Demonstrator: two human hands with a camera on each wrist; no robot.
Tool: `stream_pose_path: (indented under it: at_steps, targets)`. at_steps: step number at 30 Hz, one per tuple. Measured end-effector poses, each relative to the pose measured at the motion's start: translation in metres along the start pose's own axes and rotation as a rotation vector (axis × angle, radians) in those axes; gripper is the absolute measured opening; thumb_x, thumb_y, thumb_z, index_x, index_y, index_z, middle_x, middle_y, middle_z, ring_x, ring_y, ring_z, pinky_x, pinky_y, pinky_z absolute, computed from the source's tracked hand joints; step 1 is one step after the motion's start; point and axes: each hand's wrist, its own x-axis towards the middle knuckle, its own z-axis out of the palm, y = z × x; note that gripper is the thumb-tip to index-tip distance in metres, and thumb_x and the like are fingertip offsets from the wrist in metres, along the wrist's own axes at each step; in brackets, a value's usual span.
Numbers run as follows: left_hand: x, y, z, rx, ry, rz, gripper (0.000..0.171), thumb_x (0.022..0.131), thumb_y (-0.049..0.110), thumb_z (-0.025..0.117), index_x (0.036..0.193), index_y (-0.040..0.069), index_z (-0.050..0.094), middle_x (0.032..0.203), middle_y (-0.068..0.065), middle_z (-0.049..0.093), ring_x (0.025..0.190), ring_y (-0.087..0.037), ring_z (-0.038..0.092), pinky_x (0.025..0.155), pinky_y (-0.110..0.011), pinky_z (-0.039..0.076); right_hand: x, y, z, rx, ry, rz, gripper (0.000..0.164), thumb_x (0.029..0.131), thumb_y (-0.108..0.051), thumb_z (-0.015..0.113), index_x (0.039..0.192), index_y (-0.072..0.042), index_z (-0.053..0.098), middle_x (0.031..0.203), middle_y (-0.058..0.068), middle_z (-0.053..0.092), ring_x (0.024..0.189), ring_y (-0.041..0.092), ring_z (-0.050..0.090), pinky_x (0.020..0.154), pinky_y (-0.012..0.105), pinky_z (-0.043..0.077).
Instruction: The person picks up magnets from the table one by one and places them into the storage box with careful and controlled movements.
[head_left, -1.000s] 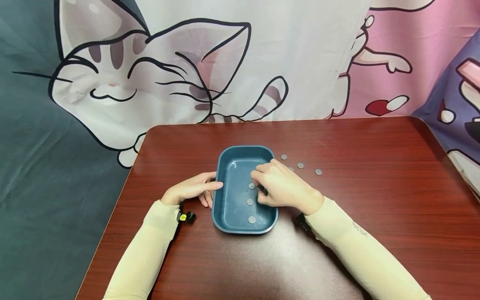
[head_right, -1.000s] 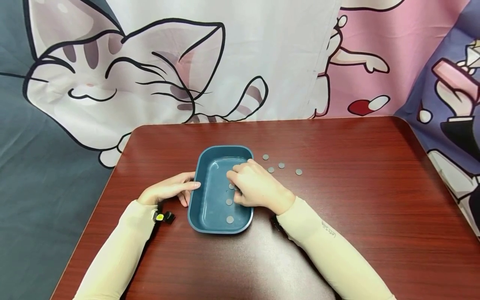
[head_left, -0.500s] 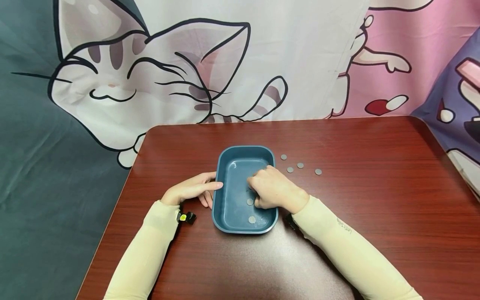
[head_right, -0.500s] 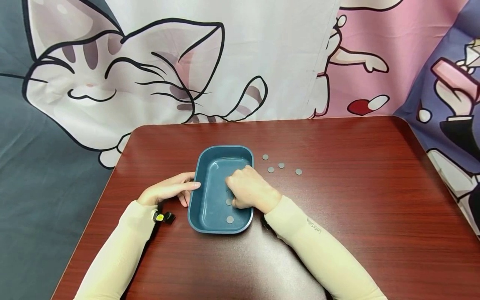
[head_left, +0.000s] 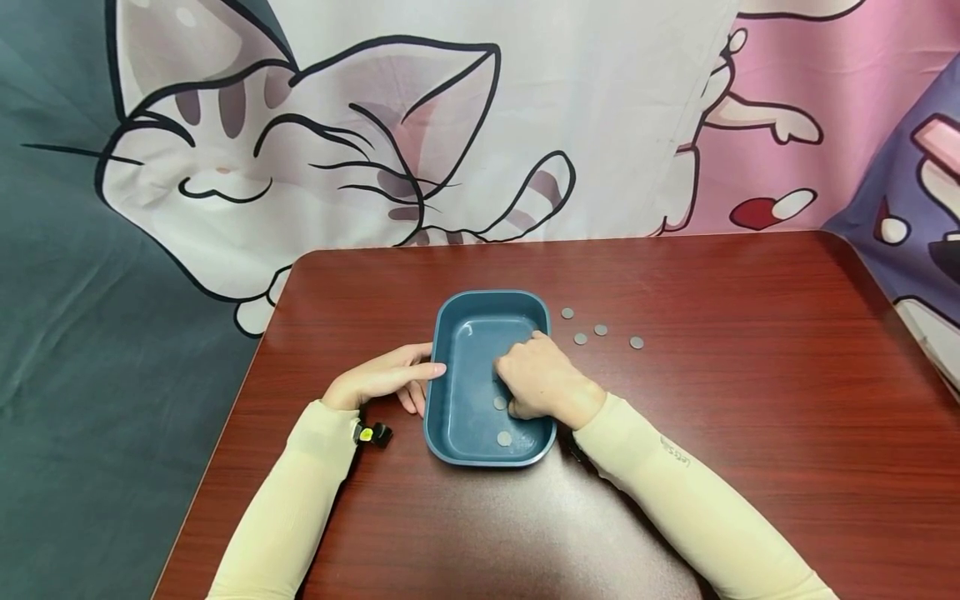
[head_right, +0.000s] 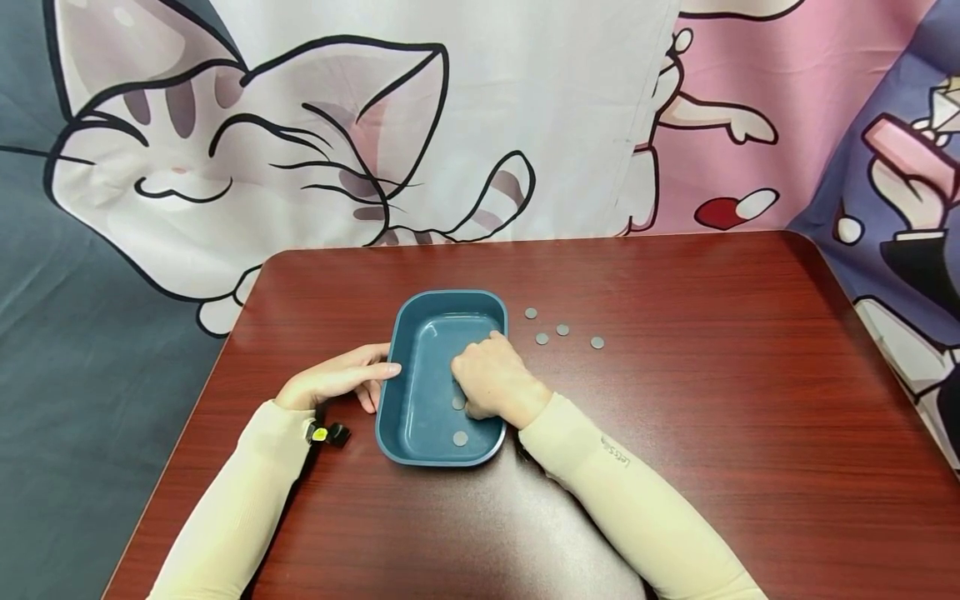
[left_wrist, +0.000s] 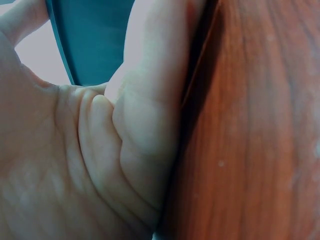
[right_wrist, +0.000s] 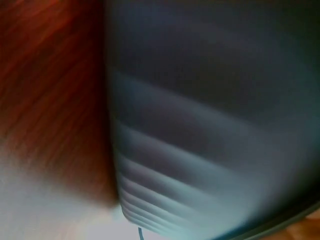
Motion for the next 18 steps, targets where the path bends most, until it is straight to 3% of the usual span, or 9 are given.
stream_pose_path:
  at_steps: [8, 18]
  targets:
    - [-0.0001, -0.0008, -0.0002, -0.003, -0.003, 0.003, 0.052, 0.098, 0.043, 0.052, 0.143, 0.020, 0.039, 0.077, -0.022, 0.071, 0.066, -0.039, 0.070, 0.061, -0.047, 0.060, -0.0018, -0.0016, -0.0010, -0.052, -0.023, -0.021, 0.027, 0.065, -0.037, 0.075, 0.080, -0.018, 0.063, 0.070, 0.002, 0.067, 0.072, 0.021, 0.066, 0.078, 0.045, 0.047]
    - [0.0001, -0.0005, -0.0006, 0.006, -0.002, -0.001, 0.052, 0.098, 0.043, 0.052, 0.143, 0.021, 0.039, 0.078, -0.022, 0.071, 0.066, -0.039, 0.070, 0.061, -0.047, 0.059, -0.0034, -0.0011, 0.0014, -0.048, -0.001, -0.037, 0.025, 0.066, -0.036, 0.074, 0.081, -0.019, 0.063, 0.071, 0.000, 0.066, 0.074, 0.020, 0.066, 0.078, 0.044, 0.047]
